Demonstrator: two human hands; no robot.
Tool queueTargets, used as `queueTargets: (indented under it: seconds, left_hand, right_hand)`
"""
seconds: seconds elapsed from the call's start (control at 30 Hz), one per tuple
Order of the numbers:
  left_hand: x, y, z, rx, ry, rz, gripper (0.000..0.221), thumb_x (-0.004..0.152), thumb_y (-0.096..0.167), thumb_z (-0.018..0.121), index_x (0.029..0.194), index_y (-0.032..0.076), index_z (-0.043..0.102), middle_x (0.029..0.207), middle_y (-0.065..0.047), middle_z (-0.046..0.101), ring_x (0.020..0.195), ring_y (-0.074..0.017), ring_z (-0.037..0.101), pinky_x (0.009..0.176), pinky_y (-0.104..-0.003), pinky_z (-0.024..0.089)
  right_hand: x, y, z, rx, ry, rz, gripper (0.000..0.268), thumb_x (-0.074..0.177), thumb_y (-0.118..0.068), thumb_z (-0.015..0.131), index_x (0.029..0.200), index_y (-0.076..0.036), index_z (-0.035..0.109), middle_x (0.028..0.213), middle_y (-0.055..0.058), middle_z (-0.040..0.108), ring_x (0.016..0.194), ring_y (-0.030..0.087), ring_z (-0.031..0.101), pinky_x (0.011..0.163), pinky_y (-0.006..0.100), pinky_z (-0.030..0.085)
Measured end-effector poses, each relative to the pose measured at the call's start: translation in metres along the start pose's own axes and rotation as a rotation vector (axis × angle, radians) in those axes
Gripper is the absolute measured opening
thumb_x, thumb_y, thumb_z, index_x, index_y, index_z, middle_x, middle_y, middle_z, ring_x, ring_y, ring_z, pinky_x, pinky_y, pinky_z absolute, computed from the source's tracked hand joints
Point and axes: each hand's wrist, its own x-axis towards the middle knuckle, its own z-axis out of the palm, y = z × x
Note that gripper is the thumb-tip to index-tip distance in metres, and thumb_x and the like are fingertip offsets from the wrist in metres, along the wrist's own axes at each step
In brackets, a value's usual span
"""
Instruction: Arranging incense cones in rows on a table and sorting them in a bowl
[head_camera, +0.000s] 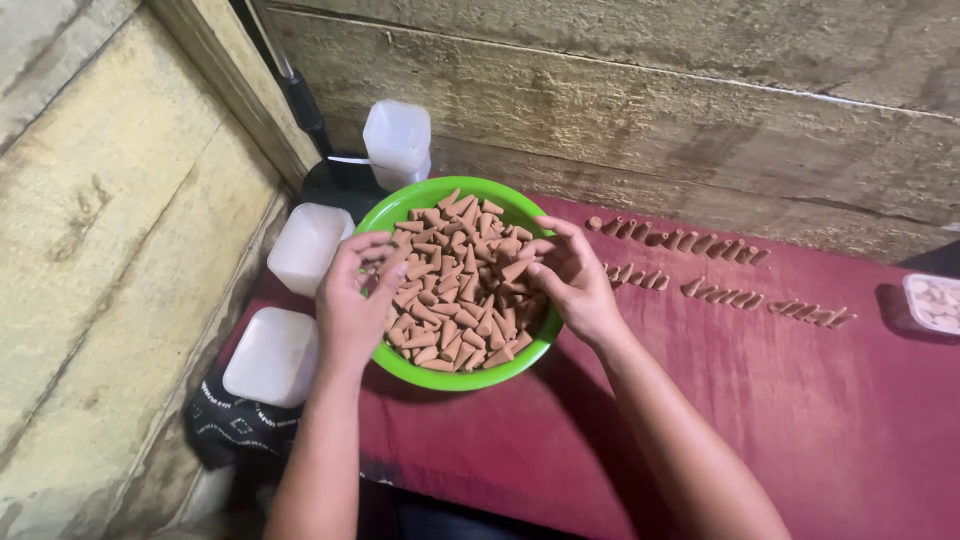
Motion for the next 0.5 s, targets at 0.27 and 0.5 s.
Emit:
queueTargets:
  seconds: [0.27,0.5]
  left_hand:
    - [-0.064,0.043,0.064,-0.402,-0.163,-0.051,0.031,0.089,0.005,0.078,0.118,0.0,0.066,0.103,-0.013,0.076,0.095,-0.0176,0.071,0.083,-0.031,0.058]
    - [-0.08,0.06,0.111,-0.303,-0.302,-0.061,0.02,0.093,0.005,0.072,0.113,0.001,0.072,0.1,-0.013,0.074,0.094,-0.0219,0.077,0.076,-0.033,0.065]
  right_hand:
    - [-0.065,-0.002,-0.043,-0.002,0.168,0.114,0.043,0.092,0.005,0.068,0.134,0.003,0.058,0.105,0.017,0.072,0.092,0.02,0.072,0.082,0.032,0.059]
    - [-0.134,-0.031,-0.09,-0.146,0.37,0.238,0.028,0.089,0.004,0.073,0.116,0.004,0.071,0.097,0.017,0.074,0.088,0.021,0.069,0.079,0.033,0.057]
